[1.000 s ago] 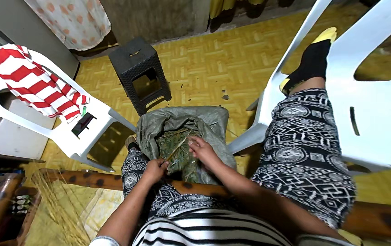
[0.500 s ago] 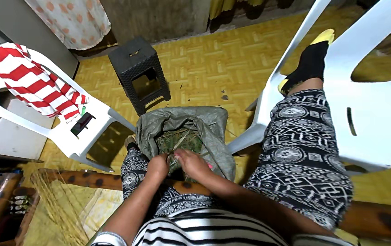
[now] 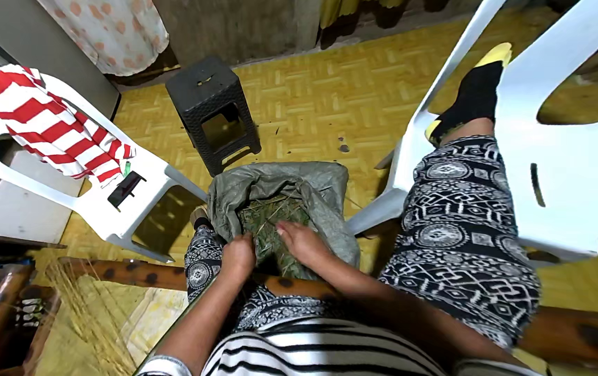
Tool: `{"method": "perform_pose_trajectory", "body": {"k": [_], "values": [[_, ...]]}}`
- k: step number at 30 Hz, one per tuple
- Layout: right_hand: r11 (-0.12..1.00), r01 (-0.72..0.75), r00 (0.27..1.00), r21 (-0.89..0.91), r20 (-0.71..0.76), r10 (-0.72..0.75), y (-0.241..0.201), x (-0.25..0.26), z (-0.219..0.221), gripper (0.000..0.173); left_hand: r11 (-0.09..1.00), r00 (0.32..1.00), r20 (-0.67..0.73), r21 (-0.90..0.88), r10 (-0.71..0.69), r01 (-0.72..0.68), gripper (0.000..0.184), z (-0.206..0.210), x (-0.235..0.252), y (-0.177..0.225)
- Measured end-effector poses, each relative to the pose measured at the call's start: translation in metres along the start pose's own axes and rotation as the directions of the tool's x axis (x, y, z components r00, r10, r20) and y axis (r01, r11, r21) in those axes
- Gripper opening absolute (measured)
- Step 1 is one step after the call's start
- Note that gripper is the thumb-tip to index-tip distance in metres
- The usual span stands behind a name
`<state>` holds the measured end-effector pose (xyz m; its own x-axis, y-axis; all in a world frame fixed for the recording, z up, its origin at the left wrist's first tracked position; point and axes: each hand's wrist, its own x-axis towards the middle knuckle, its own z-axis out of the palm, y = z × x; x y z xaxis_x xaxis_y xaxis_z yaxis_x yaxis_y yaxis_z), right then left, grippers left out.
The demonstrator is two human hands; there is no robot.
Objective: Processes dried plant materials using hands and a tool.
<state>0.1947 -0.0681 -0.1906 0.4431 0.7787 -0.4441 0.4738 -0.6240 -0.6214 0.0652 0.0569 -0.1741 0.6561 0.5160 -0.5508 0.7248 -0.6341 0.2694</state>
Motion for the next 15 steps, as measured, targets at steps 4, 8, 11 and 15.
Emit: {"method": "perform_pose_trajectory", "body": {"k": [4,8,11,15], "values": [[0.994,-0.015,1.000,-0.106,0.005,0.016,-0.004,0.001,0.004,0.048,0.999,1.000,-0.029,0.031,0.009,-0.008,0.040,0.001,-0.002,0.002],[0.986,-0.135,0.985,-0.093,-0.118,0.124,0.013,0.013,-0.010,0.044,0.999,0.999,-0.026,-0.023,0.039,-0.040,0.039,0.002,-0.004,-0.004],[0.987,-0.162,0.968,0.013,-0.195,0.161,0.024,0.015,-0.015,0.045,0.991,0.998,0.018,-0.122,0.065,-0.063,0.040,-0.002,-0.003,-0.008],[0.995,0.002,0.994,0.100,-0.108,0.009,0.020,0.008,-0.004,0.047,0.961,0.996,0.052,-0.271,0.073,-0.057,0.039,-0.005,0.000,-0.008]]}}
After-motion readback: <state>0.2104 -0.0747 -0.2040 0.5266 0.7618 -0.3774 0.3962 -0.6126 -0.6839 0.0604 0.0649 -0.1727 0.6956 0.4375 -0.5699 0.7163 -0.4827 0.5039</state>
